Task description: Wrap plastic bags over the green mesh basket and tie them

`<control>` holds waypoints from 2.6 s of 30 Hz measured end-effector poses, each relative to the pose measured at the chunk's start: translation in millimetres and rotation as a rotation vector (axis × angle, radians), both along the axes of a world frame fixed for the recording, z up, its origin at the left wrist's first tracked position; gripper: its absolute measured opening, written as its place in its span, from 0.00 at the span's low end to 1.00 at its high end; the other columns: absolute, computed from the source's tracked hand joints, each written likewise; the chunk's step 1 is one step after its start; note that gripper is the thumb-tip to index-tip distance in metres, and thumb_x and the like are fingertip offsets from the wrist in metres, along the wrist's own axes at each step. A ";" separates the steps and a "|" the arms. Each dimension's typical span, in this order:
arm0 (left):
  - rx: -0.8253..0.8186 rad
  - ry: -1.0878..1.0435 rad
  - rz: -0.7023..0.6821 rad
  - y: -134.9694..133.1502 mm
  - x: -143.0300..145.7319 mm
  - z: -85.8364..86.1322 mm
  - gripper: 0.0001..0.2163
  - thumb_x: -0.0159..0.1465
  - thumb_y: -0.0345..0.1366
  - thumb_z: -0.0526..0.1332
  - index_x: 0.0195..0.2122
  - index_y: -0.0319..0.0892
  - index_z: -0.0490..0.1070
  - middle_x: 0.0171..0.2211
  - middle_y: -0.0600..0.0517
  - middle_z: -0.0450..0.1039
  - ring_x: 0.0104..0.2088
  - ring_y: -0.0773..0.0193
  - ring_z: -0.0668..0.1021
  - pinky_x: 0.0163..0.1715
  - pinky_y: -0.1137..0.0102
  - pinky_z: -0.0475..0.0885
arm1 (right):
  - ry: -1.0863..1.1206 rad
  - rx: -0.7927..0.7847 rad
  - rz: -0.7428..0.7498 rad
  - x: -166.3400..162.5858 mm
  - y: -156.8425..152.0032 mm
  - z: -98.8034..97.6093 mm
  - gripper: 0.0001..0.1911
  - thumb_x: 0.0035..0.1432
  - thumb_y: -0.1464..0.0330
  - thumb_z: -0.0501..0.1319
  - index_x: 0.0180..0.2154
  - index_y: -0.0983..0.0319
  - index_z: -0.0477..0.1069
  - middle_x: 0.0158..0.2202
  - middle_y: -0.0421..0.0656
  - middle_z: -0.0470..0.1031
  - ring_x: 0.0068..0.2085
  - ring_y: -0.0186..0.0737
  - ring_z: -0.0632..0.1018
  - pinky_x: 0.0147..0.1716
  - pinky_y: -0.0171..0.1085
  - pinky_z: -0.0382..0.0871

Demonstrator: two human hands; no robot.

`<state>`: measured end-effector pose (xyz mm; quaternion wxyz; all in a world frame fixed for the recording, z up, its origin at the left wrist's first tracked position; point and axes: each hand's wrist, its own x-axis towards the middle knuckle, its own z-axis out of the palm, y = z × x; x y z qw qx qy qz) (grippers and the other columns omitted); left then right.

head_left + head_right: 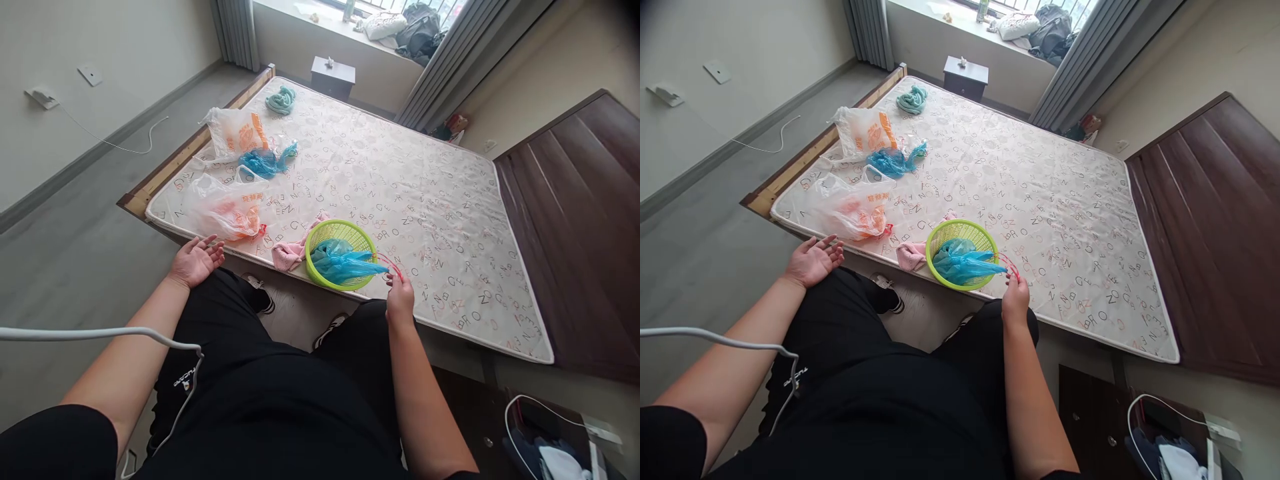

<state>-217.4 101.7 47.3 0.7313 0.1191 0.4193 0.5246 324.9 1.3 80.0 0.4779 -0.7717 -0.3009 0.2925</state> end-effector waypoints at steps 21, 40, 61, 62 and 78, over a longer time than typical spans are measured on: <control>0.077 0.378 0.036 0.5 68.7 58.7 0.12 0.61 0.29 0.67 0.47 0.40 0.75 0.37 0.48 0.80 0.29 0.67 0.80 0.28 0.75 0.72 | 0.027 0.154 0.591 -16.7 48.8 185.0 0.08 0.62 0.63 0.60 0.40 0.58 0.75 0.23 0.35 0.60 0.24 0.32 0.60 0.22 0.33 0.57; 0.756 0.381 -0.275 -37.6 299.7 143.6 0.08 0.66 0.42 0.67 0.35 0.44 0.77 0.27 0.51 0.74 0.33 0.61 0.78 0.40 0.67 0.72 | 0.108 0.503 0.240 -63.3 18.2 161.7 0.18 0.65 0.52 0.61 0.32 0.58 0.74 0.49 0.44 0.77 0.47 0.40 0.78 0.41 0.37 0.73; 0.172 -0.208 -0.169 -3.4 232.6 127.4 0.08 0.62 0.34 0.65 0.31 0.42 0.65 0.20 0.61 0.57 0.17 0.73 0.64 0.24 0.73 0.70 | 0.426 0.364 0.328 -31.3 15.4 134.1 0.20 0.57 0.50 0.69 0.39 0.59 0.76 0.18 0.29 0.50 0.18 0.27 0.54 0.15 0.29 0.47; 0.172 -0.213 -0.159 -2.3 230.3 127.4 0.08 0.63 0.34 0.65 0.30 0.42 0.65 0.20 0.61 0.56 0.17 0.73 0.64 0.25 0.73 0.71 | 0.424 0.382 0.315 -30.5 15.0 134.0 0.20 0.57 0.49 0.69 0.40 0.58 0.76 0.18 0.29 0.48 0.18 0.27 0.53 0.15 0.29 0.47; 0.350 0.077 -0.156 10.9 202.7 137.7 0.03 0.61 0.33 0.65 0.32 0.41 0.71 0.19 0.60 0.58 0.17 0.73 0.64 0.25 0.72 0.71 | 0.259 -0.037 0.725 -20.5 1.2 134.9 0.18 0.55 0.53 0.71 0.36 0.61 0.76 0.26 0.37 0.72 0.24 0.30 0.66 0.22 0.31 0.59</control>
